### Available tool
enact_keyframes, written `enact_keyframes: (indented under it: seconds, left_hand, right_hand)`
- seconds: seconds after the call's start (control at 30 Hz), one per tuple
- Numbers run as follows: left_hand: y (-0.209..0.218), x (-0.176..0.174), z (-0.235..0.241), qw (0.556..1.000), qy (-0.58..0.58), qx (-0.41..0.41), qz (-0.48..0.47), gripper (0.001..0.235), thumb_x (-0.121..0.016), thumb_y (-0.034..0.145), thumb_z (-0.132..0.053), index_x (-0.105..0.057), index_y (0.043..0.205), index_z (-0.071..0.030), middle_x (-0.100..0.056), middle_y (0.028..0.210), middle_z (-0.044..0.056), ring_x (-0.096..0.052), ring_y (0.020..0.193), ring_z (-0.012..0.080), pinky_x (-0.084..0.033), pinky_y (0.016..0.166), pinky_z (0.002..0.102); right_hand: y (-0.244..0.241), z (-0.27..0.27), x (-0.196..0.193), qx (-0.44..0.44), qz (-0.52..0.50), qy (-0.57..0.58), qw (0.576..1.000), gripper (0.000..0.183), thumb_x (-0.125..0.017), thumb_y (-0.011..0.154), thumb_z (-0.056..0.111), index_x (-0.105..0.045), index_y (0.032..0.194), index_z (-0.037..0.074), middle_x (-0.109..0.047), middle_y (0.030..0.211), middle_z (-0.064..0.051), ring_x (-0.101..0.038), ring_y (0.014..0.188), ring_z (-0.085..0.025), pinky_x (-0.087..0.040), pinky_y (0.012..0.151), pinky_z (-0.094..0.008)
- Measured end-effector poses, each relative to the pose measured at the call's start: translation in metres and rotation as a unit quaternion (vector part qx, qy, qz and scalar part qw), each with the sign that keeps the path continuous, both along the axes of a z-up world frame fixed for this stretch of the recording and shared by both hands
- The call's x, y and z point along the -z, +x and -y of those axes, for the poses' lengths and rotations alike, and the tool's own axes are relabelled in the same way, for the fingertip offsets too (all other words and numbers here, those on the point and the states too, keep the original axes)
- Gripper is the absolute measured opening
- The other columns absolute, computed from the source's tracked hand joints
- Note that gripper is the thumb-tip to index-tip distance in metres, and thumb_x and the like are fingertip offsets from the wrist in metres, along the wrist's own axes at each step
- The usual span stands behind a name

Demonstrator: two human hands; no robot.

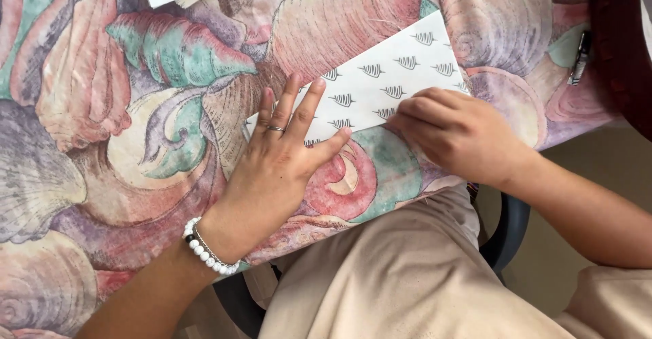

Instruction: Folding printed paper sheets into specific shapes on a table.

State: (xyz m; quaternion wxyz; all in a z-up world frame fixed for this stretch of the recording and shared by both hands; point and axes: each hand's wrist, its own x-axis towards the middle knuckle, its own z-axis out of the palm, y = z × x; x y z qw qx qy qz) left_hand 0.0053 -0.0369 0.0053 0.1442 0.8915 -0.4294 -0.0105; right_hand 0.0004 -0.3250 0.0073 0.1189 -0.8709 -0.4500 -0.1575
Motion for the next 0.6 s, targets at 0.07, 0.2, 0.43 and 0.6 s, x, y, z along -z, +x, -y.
enact_keyframes:
  seconds: [0.07,0.2,0.43,0.6]
  left_hand:
    - [0.007,-0.010,0.004,0.999,0.008,0.010,-0.048,0.074,-0.048,0.082,0.017,-0.060,0.144,-0.022,-0.008,0.167,0.023,-0.005,0.154,0.0457,-0.015,0.126,0.062]
    - [0.014,-0.003,0.003,0.990,-0.056,0.031,-0.127,0.061,-0.043,0.088,0.016,-0.062,0.139,-0.010,-0.016,0.165,0.026,-0.014,0.154,0.0451,-0.015,0.128,0.056]
    - [0.017,0.007,-0.007,0.991,-0.063,0.049,-0.107,0.048,-0.049,0.099,-0.001,-0.059,0.144,-0.016,-0.019,0.166,0.025,-0.018,0.155,0.0423,-0.018,0.129,0.053]
    - [0.016,0.013,-0.004,0.999,0.009,0.036,-0.020,0.067,-0.054,0.097,-0.010,-0.033,0.160,-0.006,-0.020,0.168,0.023,-0.023,0.156,0.0375,-0.021,0.130,0.047]
  right_hand:
    - [-0.001,0.014,0.005,0.014,-0.002,0.003,1.000,0.014,-0.068,0.104,0.010,-0.072,0.107,-0.004,-0.064,0.101,-0.012,-0.061,0.084,-0.024,-0.056,0.079,-0.035]
    - [-0.002,0.032,0.009,0.011,0.008,-0.021,1.000,0.016,-0.063,0.105,0.003,-0.072,0.113,-0.007,-0.065,0.108,-0.017,-0.063,0.086,-0.029,-0.058,0.081,-0.039]
    - [-0.003,0.035,0.017,0.019,0.019,-0.035,0.999,0.011,-0.065,0.104,0.003,-0.070,0.110,-0.005,-0.061,0.109,-0.016,-0.062,0.085,-0.028,-0.058,0.076,-0.038]
    - [-0.003,0.032,0.012,0.003,0.005,-0.031,0.999,0.015,-0.060,0.104,0.000,-0.069,0.112,-0.008,-0.060,0.109,-0.017,-0.064,0.090,-0.029,-0.061,0.087,-0.039]
